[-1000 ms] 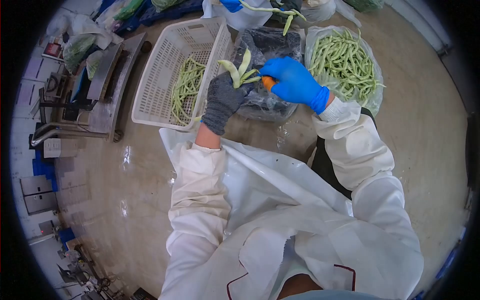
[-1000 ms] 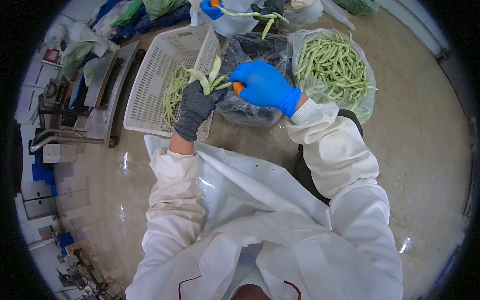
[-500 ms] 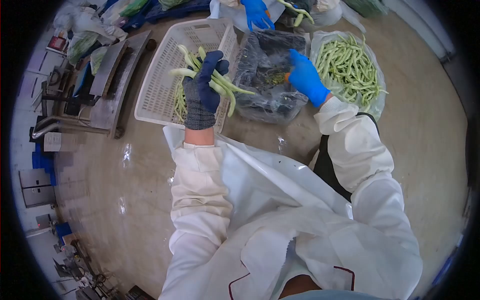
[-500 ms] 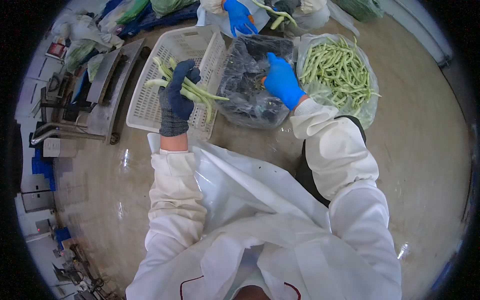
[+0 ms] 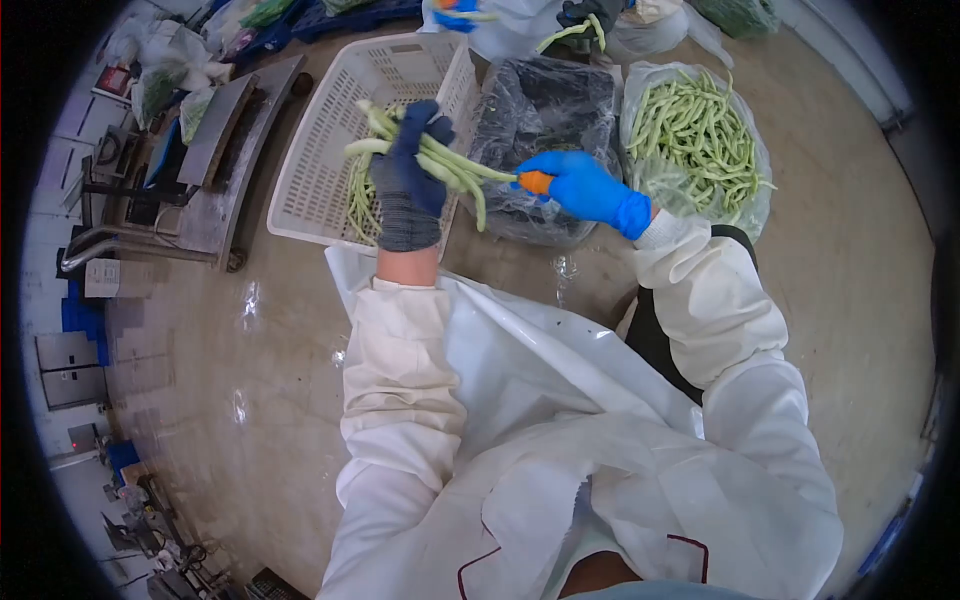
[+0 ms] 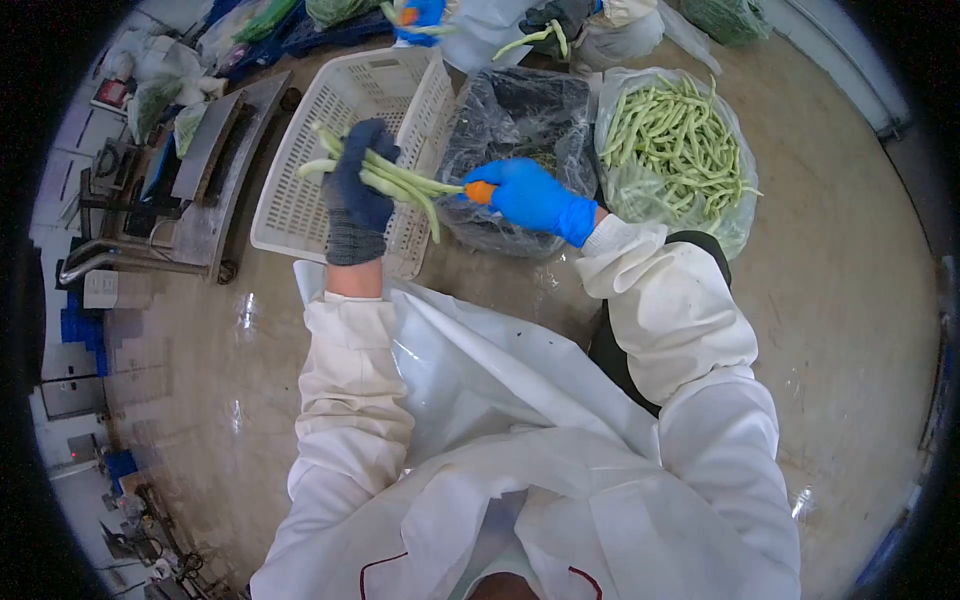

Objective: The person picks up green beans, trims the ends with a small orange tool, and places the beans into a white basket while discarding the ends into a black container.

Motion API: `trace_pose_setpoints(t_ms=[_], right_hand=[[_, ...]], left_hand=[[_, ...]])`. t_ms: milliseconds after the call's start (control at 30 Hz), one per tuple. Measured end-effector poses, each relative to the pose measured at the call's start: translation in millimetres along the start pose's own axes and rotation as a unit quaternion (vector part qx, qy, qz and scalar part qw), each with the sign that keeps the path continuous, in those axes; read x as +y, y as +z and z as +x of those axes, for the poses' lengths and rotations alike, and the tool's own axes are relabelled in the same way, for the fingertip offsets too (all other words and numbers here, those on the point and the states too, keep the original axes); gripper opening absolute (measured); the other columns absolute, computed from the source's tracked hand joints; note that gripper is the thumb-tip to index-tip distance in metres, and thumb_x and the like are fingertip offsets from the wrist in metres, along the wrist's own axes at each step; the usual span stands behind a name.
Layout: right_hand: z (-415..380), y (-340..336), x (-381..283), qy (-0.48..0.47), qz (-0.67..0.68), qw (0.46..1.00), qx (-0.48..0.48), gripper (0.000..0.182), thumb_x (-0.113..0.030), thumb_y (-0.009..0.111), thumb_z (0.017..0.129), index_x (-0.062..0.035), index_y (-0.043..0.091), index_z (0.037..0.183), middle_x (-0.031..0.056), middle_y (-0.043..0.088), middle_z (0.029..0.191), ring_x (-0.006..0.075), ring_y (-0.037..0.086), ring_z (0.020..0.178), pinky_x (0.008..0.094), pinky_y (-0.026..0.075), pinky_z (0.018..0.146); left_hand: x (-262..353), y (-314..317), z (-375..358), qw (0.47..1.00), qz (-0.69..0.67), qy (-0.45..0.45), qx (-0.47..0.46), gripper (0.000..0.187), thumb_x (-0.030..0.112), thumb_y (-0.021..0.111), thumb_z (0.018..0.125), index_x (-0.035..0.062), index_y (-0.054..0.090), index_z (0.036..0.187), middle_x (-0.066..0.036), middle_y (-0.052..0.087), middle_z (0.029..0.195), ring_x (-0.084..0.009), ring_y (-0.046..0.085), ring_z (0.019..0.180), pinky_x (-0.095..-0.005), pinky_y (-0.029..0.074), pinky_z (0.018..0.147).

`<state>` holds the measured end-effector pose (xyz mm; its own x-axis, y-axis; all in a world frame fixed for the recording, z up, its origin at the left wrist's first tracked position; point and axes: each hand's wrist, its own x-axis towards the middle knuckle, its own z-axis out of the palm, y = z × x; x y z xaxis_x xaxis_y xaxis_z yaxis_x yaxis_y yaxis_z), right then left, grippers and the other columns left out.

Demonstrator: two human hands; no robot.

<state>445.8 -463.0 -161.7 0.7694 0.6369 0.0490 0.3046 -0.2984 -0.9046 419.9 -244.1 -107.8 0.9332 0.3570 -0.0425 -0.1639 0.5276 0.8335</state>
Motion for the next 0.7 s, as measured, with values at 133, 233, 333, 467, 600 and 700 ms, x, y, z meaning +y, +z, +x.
trace_pose_setpoints(t_ms=[133,233,333,467,600,700], right_hand=[[-3,-30,15,-0.086,-0.295,0.949,0.066,0.018,-0.008,0.06,0.08,-0.0055,0.067,0.097,0.0166,0.064,0.089,0.0344,0.06,0.082,0.0395,0.049,0.073],[-5,-35,14,-0.142,-0.342,0.924,0.097,0.017,-0.007,0.06,0.08,-0.0051,0.065,0.096,0.015,0.062,0.086,0.0355,0.058,0.08,0.0415,0.048,0.072],[-2,-26,12,-0.184,-0.333,0.919,0.098,0.017,-0.008,0.061,0.079,-0.005,0.065,0.096,0.0148,0.061,0.087,0.0351,0.058,0.08,0.0425,0.047,0.071],[-1,-16,-1,-0.193,-0.304,0.928,0.095,0.017,-0.011,0.061,0.079,-0.0041,0.064,0.095,0.0135,0.061,0.087,0.0341,0.058,0.081,0.0425,0.047,0.071],[-5,-19,-23,-0.169,-0.402,0.896,0.077,0.017,-0.014,0.063,0.078,-0.0046,0.064,0.092,0.0121,0.06,0.085,0.0327,0.058,0.079,0.0424,0.047,0.069],[-5,-12,-28,-0.186,-0.48,0.852,0.095,0.016,-0.015,0.063,0.078,-0.0041,0.064,0.09,0.0107,0.061,0.082,0.032,0.059,0.076,0.0418,0.046,0.066]], left_hand=[[14,-25,14,0.984,0.115,0.129,0.045,0.017,0.01,0.067,0.082,0.0007,0.066,0.096,-0.007,0.064,0.085,-0.016,0.061,0.074,-0.0279,0.049,0.067],[28,-4,-11,0.897,0.421,0.126,-0.039,0.022,0.013,0.068,0.083,-0.0028,0.066,0.098,-0.008,0.066,0.076,-0.0134,0.061,0.067,-0.0273,0.048,0.063],[-23,-5,-12,0.795,0.551,0.175,-0.185,0.032,0.021,0.074,0.076,-0.0014,0.064,0.097,-0.014,0.065,0.075,-0.0249,0.064,0.068,-0.0359,0.049,0.063],[-57,0,-11,0.669,0.632,0.292,-0.26,0.03,0.023,0.073,0.075,-0.0008,0.064,0.09,-0.02,0.064,0.075,-0.0343,0.063,0.068,-0.042,0.049,0.063],[-49,2,-12,0.683,0.668,0.218,-0.197,0.028,0.024,0.073,0.074,0.0002,0.065,0.086,-0.019,0.064,0.075,-0.036,0.063,0.071,-0.0442,0.048,0.064],[-54,-1,-12,0.659,0.693,0.227,-0.185,0.025,0.022,0.072,0.076,0.0002,0.065,0.086,-0.017,0.063,0.071,-0.0302,0.063,0.066,-0.041,0.049,0.062]])
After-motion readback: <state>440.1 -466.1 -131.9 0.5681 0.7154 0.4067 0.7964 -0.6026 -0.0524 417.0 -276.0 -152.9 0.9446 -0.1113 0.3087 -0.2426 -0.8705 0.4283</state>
